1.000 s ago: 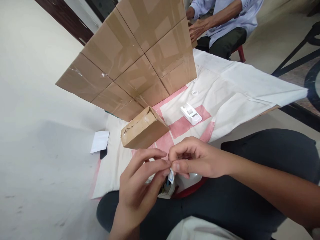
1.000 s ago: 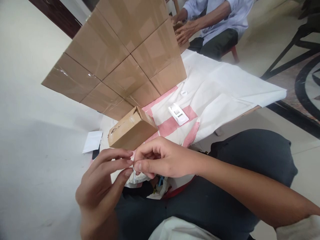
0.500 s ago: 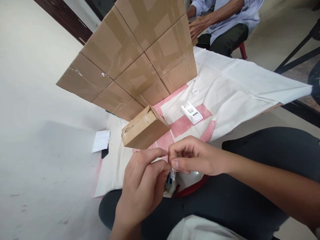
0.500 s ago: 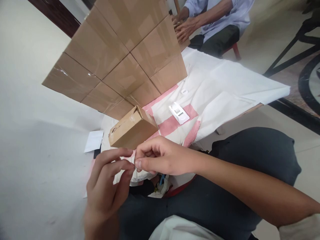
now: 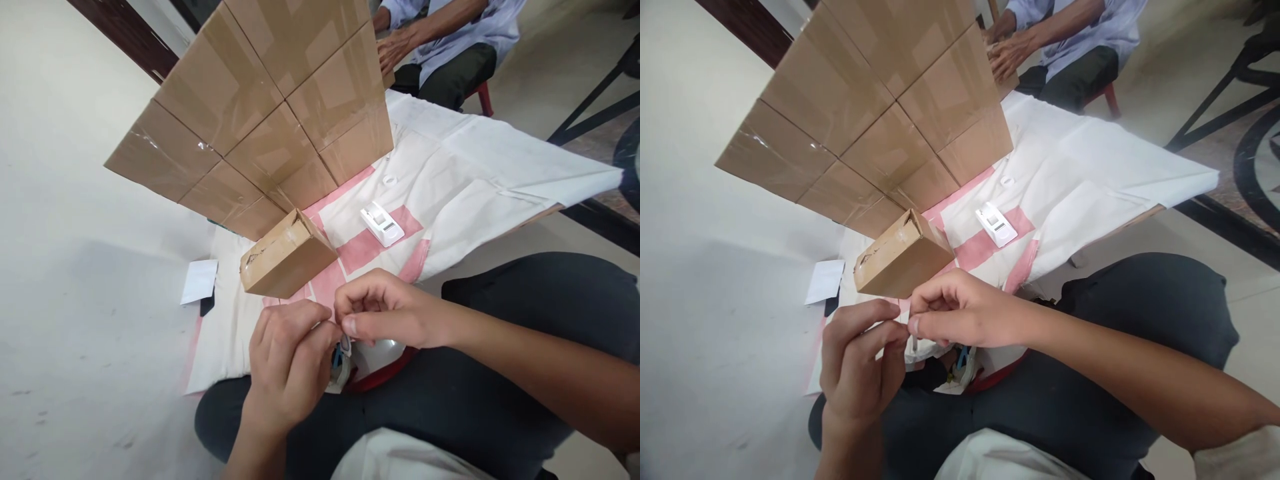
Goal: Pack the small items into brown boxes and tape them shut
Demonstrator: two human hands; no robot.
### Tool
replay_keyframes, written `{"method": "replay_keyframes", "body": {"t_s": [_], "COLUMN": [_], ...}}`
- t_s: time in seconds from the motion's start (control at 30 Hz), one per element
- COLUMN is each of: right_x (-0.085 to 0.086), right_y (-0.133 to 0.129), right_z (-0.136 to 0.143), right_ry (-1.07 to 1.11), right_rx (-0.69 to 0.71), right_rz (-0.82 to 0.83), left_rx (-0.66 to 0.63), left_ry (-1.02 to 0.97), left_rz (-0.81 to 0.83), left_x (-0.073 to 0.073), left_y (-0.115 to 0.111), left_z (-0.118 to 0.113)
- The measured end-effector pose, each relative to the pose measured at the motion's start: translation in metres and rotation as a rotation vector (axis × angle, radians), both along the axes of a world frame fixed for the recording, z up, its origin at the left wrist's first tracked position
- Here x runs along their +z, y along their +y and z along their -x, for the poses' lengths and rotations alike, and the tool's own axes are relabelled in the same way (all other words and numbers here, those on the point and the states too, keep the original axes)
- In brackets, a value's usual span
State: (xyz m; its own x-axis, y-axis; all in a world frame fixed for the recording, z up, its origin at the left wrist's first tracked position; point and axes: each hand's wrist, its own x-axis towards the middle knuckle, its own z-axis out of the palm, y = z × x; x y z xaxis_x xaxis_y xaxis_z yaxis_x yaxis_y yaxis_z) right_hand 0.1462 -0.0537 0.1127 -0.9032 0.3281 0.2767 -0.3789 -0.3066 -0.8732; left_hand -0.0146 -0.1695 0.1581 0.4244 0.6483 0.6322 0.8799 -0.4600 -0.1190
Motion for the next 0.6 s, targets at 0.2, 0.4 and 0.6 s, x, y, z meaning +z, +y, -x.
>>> {"method": "replay_keyframes", "body": {"t_s": [0.2, 0.4, 0.6], "right_x": [-0.0042, -0.0074, -0.0040], "right_y": [0.0007, -0.0021, -0.0012], "right_z": [0.0006, 0.0048, 0.0036], "right_ry": [-0.028, -0.008, -0.026], "right_rx": [0.012, -0.064, -0.067], "right_rz": [-0.012, -0.013, -0.004], "left_rx": [-0.010, -0.014, -0.002], "left_ry": [0.008, 0.048, 0.018], "left_rz": [-0.019, -0.047, -0.062], "left_x": [-0.0023, -0.0069, -0.0104], "left_y": [-0.0001, 0.0021, 0.0001], "left_z": [-0.0003, 0.0004, 0.0014]}}
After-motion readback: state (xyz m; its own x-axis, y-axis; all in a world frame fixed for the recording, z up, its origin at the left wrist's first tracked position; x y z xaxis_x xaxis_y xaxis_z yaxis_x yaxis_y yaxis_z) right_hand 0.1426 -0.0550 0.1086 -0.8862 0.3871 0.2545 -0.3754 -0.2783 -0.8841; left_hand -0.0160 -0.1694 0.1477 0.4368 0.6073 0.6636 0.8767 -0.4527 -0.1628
